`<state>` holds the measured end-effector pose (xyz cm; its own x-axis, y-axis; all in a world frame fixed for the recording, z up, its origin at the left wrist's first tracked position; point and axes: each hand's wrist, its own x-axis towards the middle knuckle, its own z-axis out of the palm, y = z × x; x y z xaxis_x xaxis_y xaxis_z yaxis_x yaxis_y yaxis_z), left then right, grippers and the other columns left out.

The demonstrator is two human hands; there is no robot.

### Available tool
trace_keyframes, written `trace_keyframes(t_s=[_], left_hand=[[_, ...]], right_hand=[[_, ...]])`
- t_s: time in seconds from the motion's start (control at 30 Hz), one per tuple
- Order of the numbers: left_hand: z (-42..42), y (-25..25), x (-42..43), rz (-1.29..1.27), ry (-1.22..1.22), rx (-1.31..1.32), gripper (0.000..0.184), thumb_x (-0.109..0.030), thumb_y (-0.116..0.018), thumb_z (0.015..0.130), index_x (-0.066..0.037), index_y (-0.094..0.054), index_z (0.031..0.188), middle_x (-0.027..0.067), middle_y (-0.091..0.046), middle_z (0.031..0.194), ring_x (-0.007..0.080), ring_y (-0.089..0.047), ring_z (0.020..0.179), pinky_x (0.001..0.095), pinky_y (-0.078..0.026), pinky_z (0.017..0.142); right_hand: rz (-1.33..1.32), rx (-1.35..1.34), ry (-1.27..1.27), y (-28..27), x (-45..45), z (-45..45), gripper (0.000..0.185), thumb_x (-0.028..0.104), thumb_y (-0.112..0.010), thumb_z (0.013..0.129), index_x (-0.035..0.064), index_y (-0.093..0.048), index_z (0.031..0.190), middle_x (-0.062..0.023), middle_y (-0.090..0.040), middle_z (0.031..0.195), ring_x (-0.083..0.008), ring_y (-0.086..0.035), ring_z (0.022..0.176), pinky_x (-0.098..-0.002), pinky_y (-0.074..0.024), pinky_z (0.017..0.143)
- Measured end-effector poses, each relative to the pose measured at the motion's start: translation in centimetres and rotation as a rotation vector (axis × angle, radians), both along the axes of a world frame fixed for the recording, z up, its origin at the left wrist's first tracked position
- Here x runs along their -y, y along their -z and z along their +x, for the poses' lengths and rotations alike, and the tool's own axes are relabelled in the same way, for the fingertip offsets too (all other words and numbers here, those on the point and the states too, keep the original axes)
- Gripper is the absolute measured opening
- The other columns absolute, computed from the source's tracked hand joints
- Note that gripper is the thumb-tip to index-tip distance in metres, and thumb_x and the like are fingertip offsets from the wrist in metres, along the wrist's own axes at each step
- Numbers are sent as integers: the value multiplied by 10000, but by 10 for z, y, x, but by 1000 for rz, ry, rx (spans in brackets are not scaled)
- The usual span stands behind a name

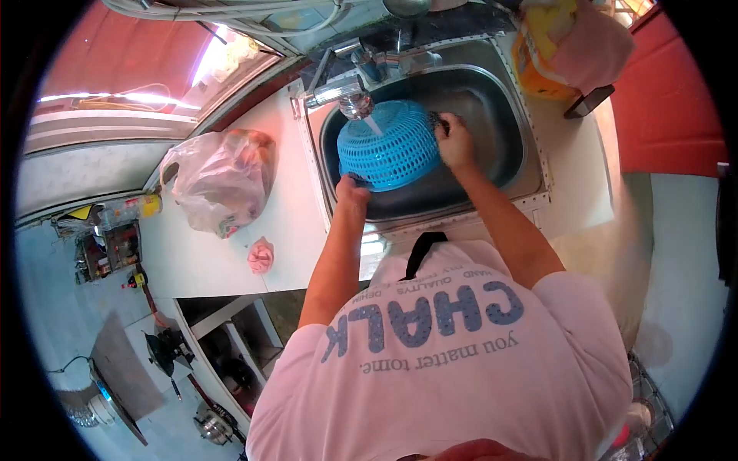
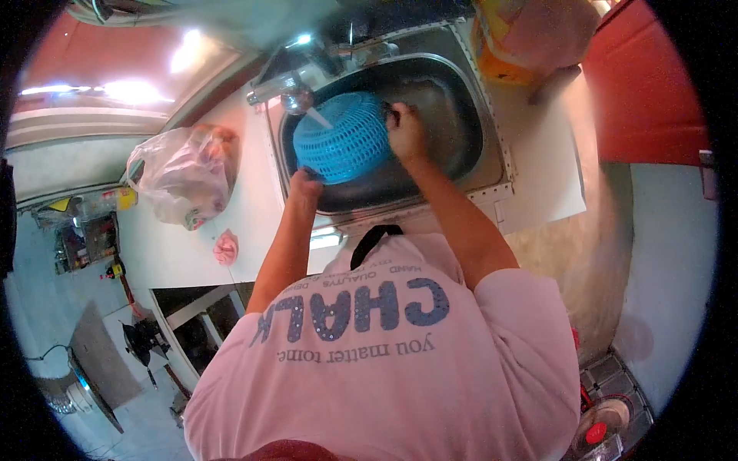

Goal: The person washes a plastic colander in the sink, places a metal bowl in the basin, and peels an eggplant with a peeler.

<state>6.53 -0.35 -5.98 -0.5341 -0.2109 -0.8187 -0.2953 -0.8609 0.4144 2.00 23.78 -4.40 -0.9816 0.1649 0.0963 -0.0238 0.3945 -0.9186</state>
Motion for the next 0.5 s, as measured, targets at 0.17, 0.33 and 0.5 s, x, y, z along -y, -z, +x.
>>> trace_keyframes(t_s=[0.17, 0.33, 0.5], left_hand=[[-4, -21, -12, 45, -62, -181, 393, -212, -225, 953, -49, -540, 1123, 130, -576, 1103, 301, -562, 975, 499, -455, 857], [-7, -53, -17, -146, -17, -212, 292, -175, -290, 955, -59, -516, 1101, 111, -591, 968, 244, -579, 875, 435, -498, 738], [-12, -130, -61, -384, 383, -393, 214, -78, -464, 883, -54, -504, 1092, 93, -606, 919, 244, -600, 809, 390, -499, 710]], right_hand=[[61, -199, -342, -73, 41, 47, 245, 79, -605, 760, 77, -525, 992, -135, -540, 1012, -324, -547, 931, -395, -448, 768], [109, -16, -81, -37, -9, 20, 241, 110, -592, 798, 48, -548, 1027, -151, -588, 956, -293, -589, 857, -375, -465, 750], [-172, -19, -10, -13, -65, 9, 226, 125, -630, 788, -3, -595, 970, -103, -607, 864, -192, -568, 814, -287, -441, 721]])
